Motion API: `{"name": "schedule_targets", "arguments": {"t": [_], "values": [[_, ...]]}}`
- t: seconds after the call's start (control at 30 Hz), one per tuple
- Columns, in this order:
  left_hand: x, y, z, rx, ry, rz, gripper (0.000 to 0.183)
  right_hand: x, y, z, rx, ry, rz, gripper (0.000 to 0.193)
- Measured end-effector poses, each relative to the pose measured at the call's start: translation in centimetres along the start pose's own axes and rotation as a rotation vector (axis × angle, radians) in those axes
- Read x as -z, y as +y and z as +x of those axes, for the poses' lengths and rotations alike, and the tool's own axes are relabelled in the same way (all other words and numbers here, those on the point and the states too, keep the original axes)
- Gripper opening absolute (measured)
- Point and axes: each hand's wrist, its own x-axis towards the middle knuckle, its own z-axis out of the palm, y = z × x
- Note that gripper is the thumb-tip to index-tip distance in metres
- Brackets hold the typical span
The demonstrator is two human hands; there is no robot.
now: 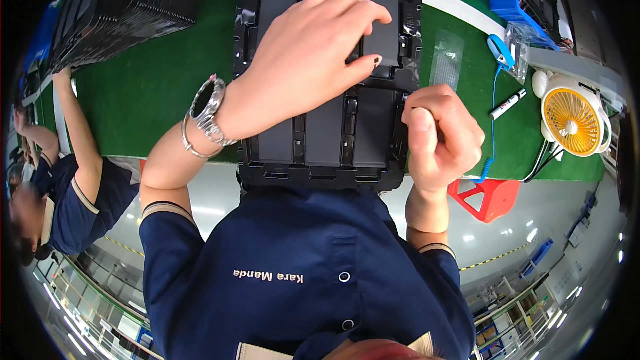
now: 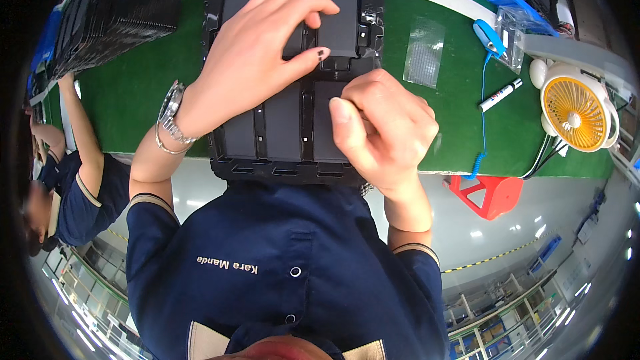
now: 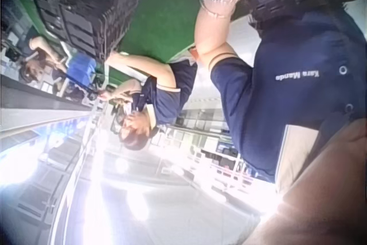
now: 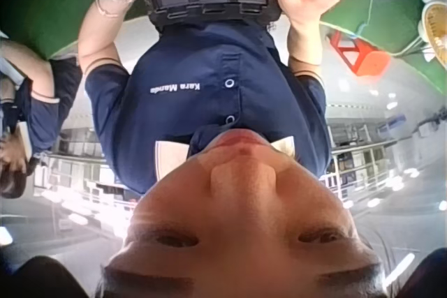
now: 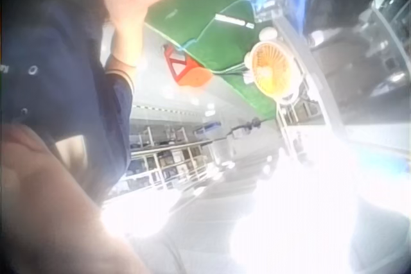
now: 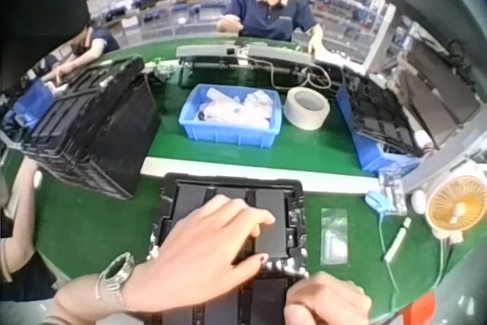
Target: Manually assemble black plastic electronic enclosures and internal mesh components at a factory workbench.
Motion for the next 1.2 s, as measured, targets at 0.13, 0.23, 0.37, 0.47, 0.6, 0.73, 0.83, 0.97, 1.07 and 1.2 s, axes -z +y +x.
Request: {"name": "schedule_targets", "arguments": {"t": [0.13,0.23,0.37,0.47,0.6,0.73,0.83,0.97,1.07,1.2], "values": [[-2.3,-0.6,1.1,-0.150,0.058,0.236,0.055,0.8,-0.1,-0.5,-0.109,0.029,0.056,0.011],[-2.3,-0.6,1.6,-0.230,0.073,0.300,0.060,1.4,-0.1,-1.1,-0.203,0.059,0.116,0.012],[0.2,0.2,2.1,-0.072,-0.061,0.202,0.058,1.9,-0.1,-1.5,-0.316,0.075,0.188,0.015],[0.1,-0.2,2.0,0.231,-0.122,-0.302,0.071,1.9,-0.1,-1.1,-0.347,0.068,0.202,0.017],[0.0,0.6,0.5,0.514,-0.131,-1.123,0.065,2.0,-0.8,-0.6,-0.427,0.014,0.170,0.017],[1.1,1.0,-1.8,0.507,-0.240,-1.373,0.056,1.5,-1.5,-0.4,-0.449,-0.004,0.153,0.014],[2.1,0.8,-3.3,0.541,-0.392,-1.504,0.042,1.0,-2.6,-0.2,-0.461,-0.045,0.120,0.010],[3.1,1.6,-4.6,0.584,-0.397,-1.514,0.031,0.3,-2.9,-0.3,-0.411,-0.155,0.155,0.008],[3.1,1.5,-5.1,0.537,-0.338,-1.456,0.028,-0.5,-3.2,-0.2,-0.435,-0.175,0.236,0.009],[3.2,2.0,-5.6,0.524,-0.230,-1.402,0.025,-0.8,-3.4,0.3,-0.449,-0.203,0.255,0.010]]}}
